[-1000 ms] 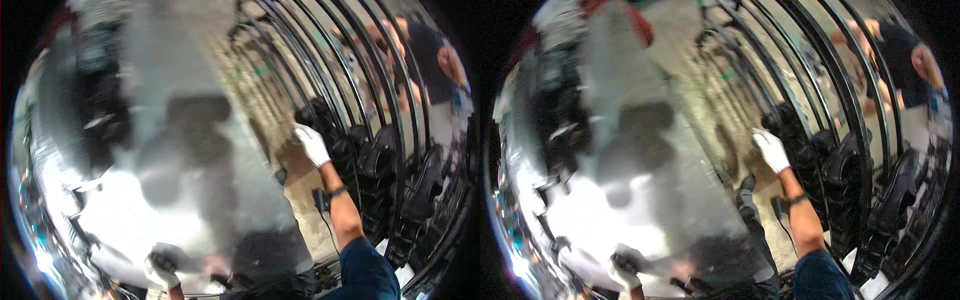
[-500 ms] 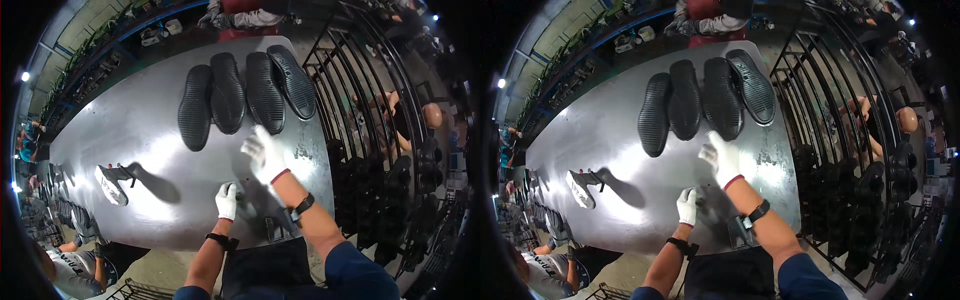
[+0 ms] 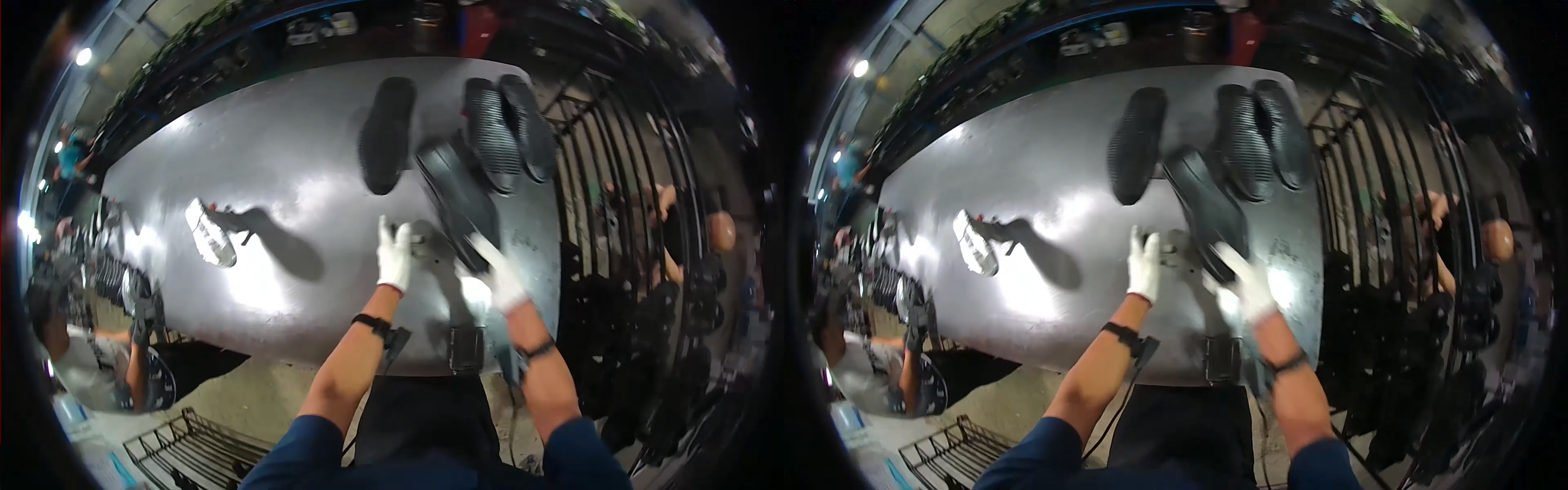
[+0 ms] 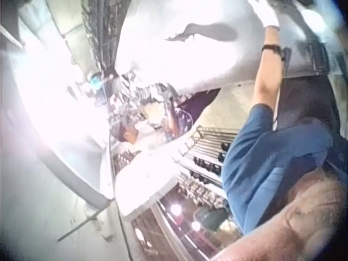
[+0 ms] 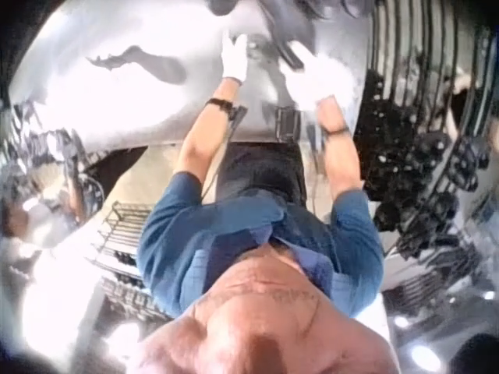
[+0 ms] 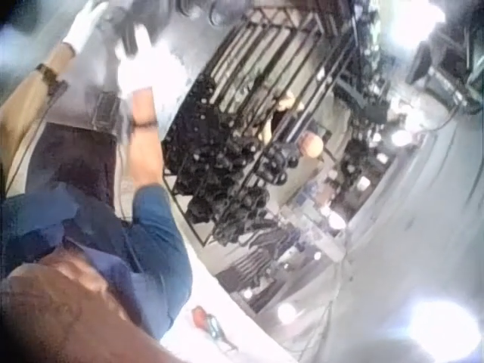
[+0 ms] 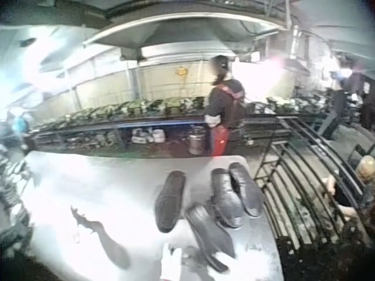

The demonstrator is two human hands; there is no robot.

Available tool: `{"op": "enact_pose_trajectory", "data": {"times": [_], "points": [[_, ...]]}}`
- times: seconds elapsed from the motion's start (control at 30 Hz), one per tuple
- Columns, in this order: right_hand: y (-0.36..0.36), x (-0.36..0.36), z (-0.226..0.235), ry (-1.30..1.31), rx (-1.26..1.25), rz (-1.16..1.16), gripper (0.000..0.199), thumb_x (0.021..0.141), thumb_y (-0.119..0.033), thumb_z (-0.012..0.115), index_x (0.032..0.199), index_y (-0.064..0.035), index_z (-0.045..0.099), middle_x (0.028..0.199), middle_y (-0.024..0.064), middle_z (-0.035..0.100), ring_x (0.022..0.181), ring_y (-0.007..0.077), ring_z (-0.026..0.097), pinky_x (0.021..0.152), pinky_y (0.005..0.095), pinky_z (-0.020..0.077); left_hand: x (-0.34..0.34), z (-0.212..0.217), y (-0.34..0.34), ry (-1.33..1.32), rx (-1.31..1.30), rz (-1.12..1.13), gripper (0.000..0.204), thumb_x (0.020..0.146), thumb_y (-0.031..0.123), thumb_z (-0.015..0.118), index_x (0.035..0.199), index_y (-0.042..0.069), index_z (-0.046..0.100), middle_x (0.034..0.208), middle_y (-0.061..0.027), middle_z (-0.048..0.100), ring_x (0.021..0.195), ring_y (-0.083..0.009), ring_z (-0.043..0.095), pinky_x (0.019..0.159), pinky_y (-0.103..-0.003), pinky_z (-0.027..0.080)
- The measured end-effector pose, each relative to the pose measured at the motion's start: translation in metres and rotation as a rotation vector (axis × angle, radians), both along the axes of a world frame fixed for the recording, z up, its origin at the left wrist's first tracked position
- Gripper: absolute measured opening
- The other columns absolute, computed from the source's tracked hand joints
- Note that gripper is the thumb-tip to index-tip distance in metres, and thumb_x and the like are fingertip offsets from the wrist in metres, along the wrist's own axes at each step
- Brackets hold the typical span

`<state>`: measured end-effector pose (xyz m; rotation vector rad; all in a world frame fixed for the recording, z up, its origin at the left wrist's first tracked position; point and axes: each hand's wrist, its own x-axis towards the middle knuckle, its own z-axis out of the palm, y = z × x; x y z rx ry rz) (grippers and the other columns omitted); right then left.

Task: Inspecting manufactured shoes and sorting them onto storage racks.

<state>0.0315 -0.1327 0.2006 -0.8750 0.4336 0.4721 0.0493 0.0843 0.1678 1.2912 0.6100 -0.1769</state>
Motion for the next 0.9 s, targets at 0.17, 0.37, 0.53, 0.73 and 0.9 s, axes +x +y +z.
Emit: {"op": "enact_pose_trajectory", "data": {"times": [0.17, 0.37, 0.53, 0.73, 0.9], "points": [[-0.038, -0.101, 0.056, 0.065, -0.249, 0.254, 0.044, 0.092, -0.011, 0.074, 0.133, 0.0028, 0.062, 0.116, 0.0129, 0.072, 0.096, 0.0228, 0.072, 0.082, 0.0374, 0.0627, -0.001, -0.148, 0.006, -0.102, 0.18, -0.015, 0.034, 0.103, 0.027, 0.063, 0.129, 0.005, 0.066, 0.1, -0.02, 0.075, 0.084, -0.0283, 0.074, 0.08, -0.039, 0.056], [-0.033, -0.233, 0.019, 0.069, -0.374, -0.011, 0.052, 0.088, -0.009, 0.076, 0.136, 0.0055, 0.061, 0.123, 0.0095, 0.071, 0.106, 0.0196, 0.068, 0.095, 0.0358, 0.0557, -0.04, -0.074, -0.047, -0.112, 0.774, -0.723, 0.029, 0.094, 0.035, 0.072, 0.102, 0.008, 0.076, 0.098, -0.0195, 0.075, 0.095, -0.0405, 0.072, 0.083, -0.046, 0.056], [-0.034, -0.228, 0.05, -0.011, -0.759, 0.151, 0.082, 0.081, -0.021, 0.084, 0.149, 0.006, 0.048, 0.131, 0.0208, 0.068, 0.116, 0.032, 0.068, 0.102, 0.0389, 0.0529, -0.069, -0.085, -0.06, -0.168, 0.871, -0.775, 0.042, 0.1, 0.041, 0.065, 0.111, 0.0, 0.065, 0.097, -0.0274, 0.073, 0.095, -0.0438, 0.072, 0.085, -0.05, 0.055], [0.059, -0.116, 0.097, -0.535, -1.728, 0.394, 0.086, 0.072, -0.021, 0.087, 0.144, 0.0014, 0.046, 0.118, 0.0253, 0.06, 0.115, 0.0426, 0.058, 0.1, 0.05, 0.0485, -0.076, -0.103, -0.062, -0.082, 0.012, -0.291, 0.029, 0.103, 0.012, 0.056, 0.129, 0.0, 0.051, 0.097, -0.0142, 0.065, 0.09, -0.0216, 0.066, 0.084, -0.035, 0.054], [0.037, -0.16, 0.085, -0.701, -1.65, 0.259, 0.082, 0.07, -0.018, 0.086, 0.143, -0.0037, 0.05, 0.126, 0.0226, 0.055, 0.118, 0.044, 0.053, 0.103, 0.0545, 0.0456, -0.091, -0.099, -0.069, -0.225, -0.976, 0.065, 0.028, 0.106, 0.016, 0.059, 0.126, -0.001, 0.052, 0.095, -0.0118, 0.063, 0.083, -0.0233, 0.064, 0.079, -0.036, 0.054]]}}
